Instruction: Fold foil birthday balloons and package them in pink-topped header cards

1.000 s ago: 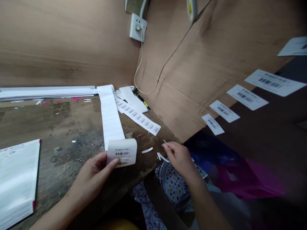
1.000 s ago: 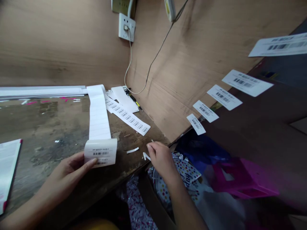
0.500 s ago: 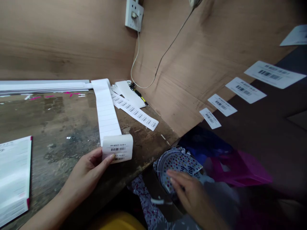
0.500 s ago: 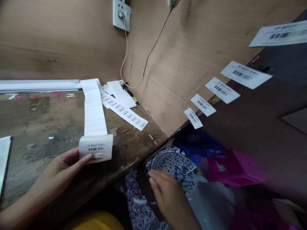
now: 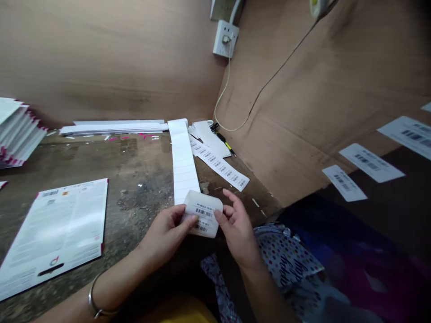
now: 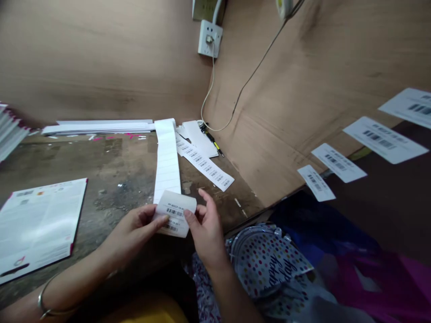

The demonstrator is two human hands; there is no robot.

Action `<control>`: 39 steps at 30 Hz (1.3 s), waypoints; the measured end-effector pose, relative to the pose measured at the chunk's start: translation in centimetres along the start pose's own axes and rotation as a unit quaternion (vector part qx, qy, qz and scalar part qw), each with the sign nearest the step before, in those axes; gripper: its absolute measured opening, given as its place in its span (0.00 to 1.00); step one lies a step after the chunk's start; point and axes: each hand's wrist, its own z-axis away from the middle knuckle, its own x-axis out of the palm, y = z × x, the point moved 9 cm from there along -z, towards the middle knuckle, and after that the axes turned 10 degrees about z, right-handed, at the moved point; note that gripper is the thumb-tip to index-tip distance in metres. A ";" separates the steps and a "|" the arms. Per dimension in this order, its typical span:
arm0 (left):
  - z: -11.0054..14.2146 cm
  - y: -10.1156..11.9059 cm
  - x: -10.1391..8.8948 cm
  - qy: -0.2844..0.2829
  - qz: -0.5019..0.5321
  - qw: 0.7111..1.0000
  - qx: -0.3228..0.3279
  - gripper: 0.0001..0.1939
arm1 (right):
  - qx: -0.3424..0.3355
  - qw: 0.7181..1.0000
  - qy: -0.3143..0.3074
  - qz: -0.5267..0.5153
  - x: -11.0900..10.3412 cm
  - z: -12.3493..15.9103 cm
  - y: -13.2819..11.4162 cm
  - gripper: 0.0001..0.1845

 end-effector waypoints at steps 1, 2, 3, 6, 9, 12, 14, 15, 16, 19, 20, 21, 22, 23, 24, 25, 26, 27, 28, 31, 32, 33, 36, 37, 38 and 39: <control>0.0 0.1 0.1 -0.003 0.007 1.000 -0.006 0.16 | -0.002 0.999 0.018 -0.049 0.7 -0.7 0.3 0.32; 0.0 0.1 0.1 -0.006 0.014 1.000 -0.012 0.16 | -0.007 0.996 0.044 -0.075 1.0 -1.3 0.7 0.29; 0.1 0.1 0.1 -0.011 0.022 1.000 -0.018 0.15 | -0.011 0.994 0.069 -0.081 1.0 -1.7 1.0 0.24; 0.2 0.1 -0.1 -0.035 0.034 0.998 -0.032 0.14 | -0.011 0.995 0.097 -0.014 0.5 -2.1 1.5 0.11; 0.3 0.1 -0.2 -0.044 0.026 0.998 -0.027 0.13 | -0.099 0.970 0.129 0.182 -1.1 -1.2 -1.0 0.11; 0.2 0.3 -0.6 -0.024 0.001 1.000 -0.016 0.13 | -0.237 0.906 0.105 0.334 -0.5 0.3 -4.2 0.15; 0.2 0.3 -0.6 -0.024 -0.014 1.000 -0.006 0.13 | -0.271 0.900 0.015 0.341 1.1 0.5 -4.4 0.20; 0.2 0.3 -0.4 -0.032 -0.022 0.999 -0.002 0.13 | -0.272 0.904 -0.023 0.328 1.8 0.5 -4.2 0.21; 0.2 0.3 -0.2 -0.042 -0.033 0.999 0.002 0.13 | -0.265 0.912 -0.044 0.309 2.1 0.5 -3.9 0.20; 0.2 0.3 0.2 -0.068 -0.068 0.995 0.007 0.13 | -0.211 0.941 -0.056 0.259 2.5 0.0 -2.7 0.12; 0.2 0.3 0.3 -0.070 -0.077 0.994 0.007 0.13 | -0.190 0.948 -0.054 0.247 2.6 -0.1 -2.3 0.11; 0.2 0.3 0.3 -0.071 -0.083 0.994 0.009 0.13 | -0.171 0.955 -0.052 0.237 2.6 -0.1 -2.0 0.10; 0.2 0.3 0.3 -0.070 -0.086 0.994 0.010 0.12 | -0.154 0.960 -0.049 0.228 2.5 -0.1 -1.7 0.09; 0.2 0.2 0.3 -0.072 -0.086 0.994 0.009 0.12 | -0.141 0.965 -0.043 0.219 2.5 -0.1 -1.5 0.09; 0.2 0.2 0.3 -0.073 -0.087 0.994 0.008 0.12 | -0.132 0.968 -0.035 0.211 2.4 0.0 -1.4 0.08; 0.2 0.0 0.3 -0.072 -0.088 0.993 0.006 0.12 | -0.125 0.971 -0.025 0.204 2.2 0.0 -1.3 0.07; 0.2 -0.1 0.2 -0.070 -0.092 0.993 0.004 0.12 | -0.121 0.972 -0.017 0.200 2.1 0.0 -1.3 0.07; 0.1 -0.2 0.2 -0.066 -0.098 0.993 0.002 0.12 | -0.119 0.973 -0.011 0.199 2.1 0.1 -1.2 0.07; 0.1 -0.4 0.1 -0.061 -0.103 0.993 0.001 0.13 | -0.116 0.973 -0.007 0.199 2.1 0.2 -1.1 0.07; 0.0 -0.7 0.1 -0.058 -0.100 0.993 -0.006 0.12 | -0.092 0.978 0.017 0.187 2.3 0.1 -0.4 0.08; -0.1 -0.8 0.1 -0.059 -0.095 0.994 -0.011 0.12 | -0.076 0.981 0.028 0.175 2.3 0.0 0.0 0.09; -0.1 -1.0 0.1 -0.059 -0.092 0.994 -0.018 0.12 | -0.060 0.984 0.042 0.162 2.1 -0.2 0.6 0.11; -0.1 -1.4 -0.1 -0.059 -0.107 0.992 -0.037 0.13 | -0.057 0.972 0.166 0.156 -1.1 -1.0 1.5 0.15; 0.0 -1.5 -0.3 -0.057 -0.119 0.990 -0.041 0.14 | -0.070 0.957 0.225 0.169 -3.2 -1.0 1.6 0.16; 0.1 -1.7 -0.5 -0.054 -0.131 0.989 -0.044 0.15 | -0.086 0.935 0.286 0.189 -5.7 -0.9 1.5 0.17; 0.1 -1.7 -0.9 -0.047 -0.143 0.988 -0.044 0.16 | -0.101 0.910 0.340 0.213 -8.5 -0.6 1.4 0.18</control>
